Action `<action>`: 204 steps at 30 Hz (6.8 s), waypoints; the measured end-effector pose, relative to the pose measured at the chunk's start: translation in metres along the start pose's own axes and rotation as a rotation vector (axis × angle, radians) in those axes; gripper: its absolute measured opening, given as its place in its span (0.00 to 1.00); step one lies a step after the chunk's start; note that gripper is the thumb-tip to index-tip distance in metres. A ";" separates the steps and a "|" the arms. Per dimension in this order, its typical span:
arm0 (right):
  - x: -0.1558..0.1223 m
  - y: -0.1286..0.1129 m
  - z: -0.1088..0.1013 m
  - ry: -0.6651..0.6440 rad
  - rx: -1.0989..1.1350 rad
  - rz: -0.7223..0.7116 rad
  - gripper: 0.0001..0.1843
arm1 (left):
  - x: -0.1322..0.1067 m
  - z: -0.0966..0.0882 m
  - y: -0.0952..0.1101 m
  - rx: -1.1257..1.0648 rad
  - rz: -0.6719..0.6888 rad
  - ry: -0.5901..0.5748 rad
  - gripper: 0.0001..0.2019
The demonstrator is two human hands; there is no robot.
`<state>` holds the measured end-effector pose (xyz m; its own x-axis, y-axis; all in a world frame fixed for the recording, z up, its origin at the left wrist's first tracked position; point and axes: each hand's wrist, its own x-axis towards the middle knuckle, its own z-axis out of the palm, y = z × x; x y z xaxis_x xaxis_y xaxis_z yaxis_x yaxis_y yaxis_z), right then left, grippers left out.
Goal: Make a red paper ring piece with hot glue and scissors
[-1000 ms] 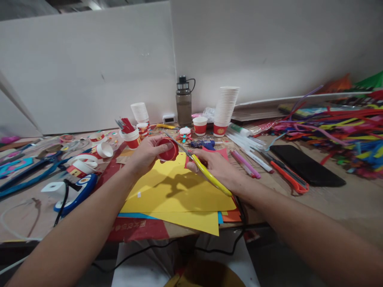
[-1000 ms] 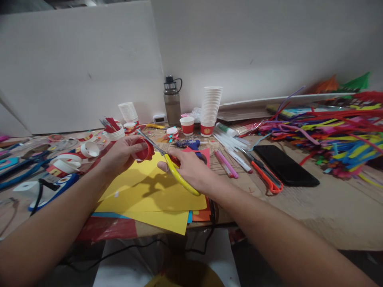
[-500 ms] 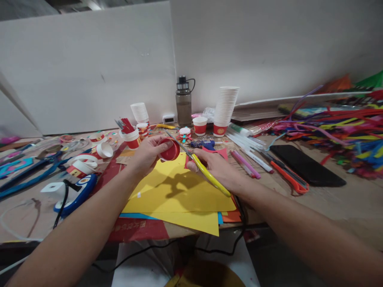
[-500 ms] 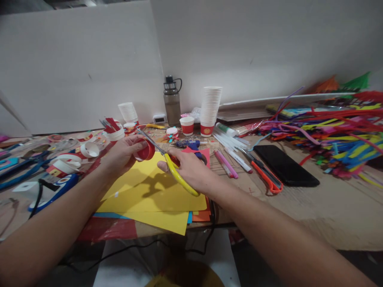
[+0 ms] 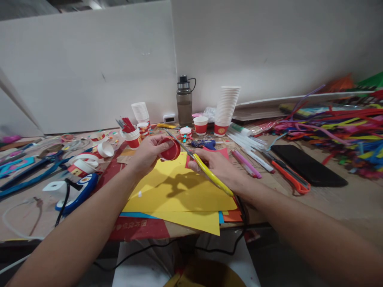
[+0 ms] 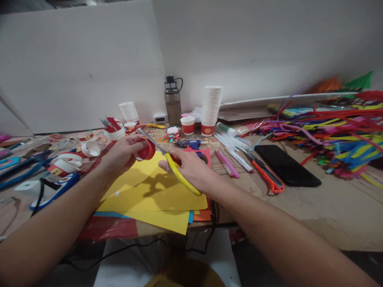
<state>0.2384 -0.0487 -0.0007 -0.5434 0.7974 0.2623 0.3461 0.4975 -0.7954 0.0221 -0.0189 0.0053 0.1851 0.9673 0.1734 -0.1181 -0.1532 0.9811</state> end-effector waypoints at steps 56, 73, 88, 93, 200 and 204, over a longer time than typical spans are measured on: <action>-0.004 -0.003 -0.001 0.113 -0.314 -0.058 0.24 | 0.004 -0.004 -0.003 -0.169 0.060 0.086 0.10; -0.002 0.005 -0.001 0.120 -0.396 -0.131 0.24 | 0.006 -0.010 -0.003 -0.019 0.119 0.085 0.06; -0.002 0.003 -0.003 0.092 -0.400 -0.155 0.30 | 0.002 0.000 -0.006 0.013 0.015 0.018 0.08; -0.003 0.005 -0.002 0.112 -0.485 -0.103 0.32 | 0.004 -0.001 -0.007 -0.066 0.105 0.104 0.09; -0.008 -0.003 -0.004 0.116 -0.732 -0.076 0.34 | -0.002 0.003 -0.009 0.155 0.130 0.004 0.08; -0.008 -0.004 -0.004 0.111 -0.754 -0.056 0.34 | -0.001 0.002 -0.008 0.131 0.125 0.001 0.10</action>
<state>0.2443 -0.0558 0.0027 -0.5097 0.7736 0.3764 0.7703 0.6052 -0.2009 0.0244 -0.0191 -0.0031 0.1763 0.9393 0.2943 -0.0118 -0.2969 0.9548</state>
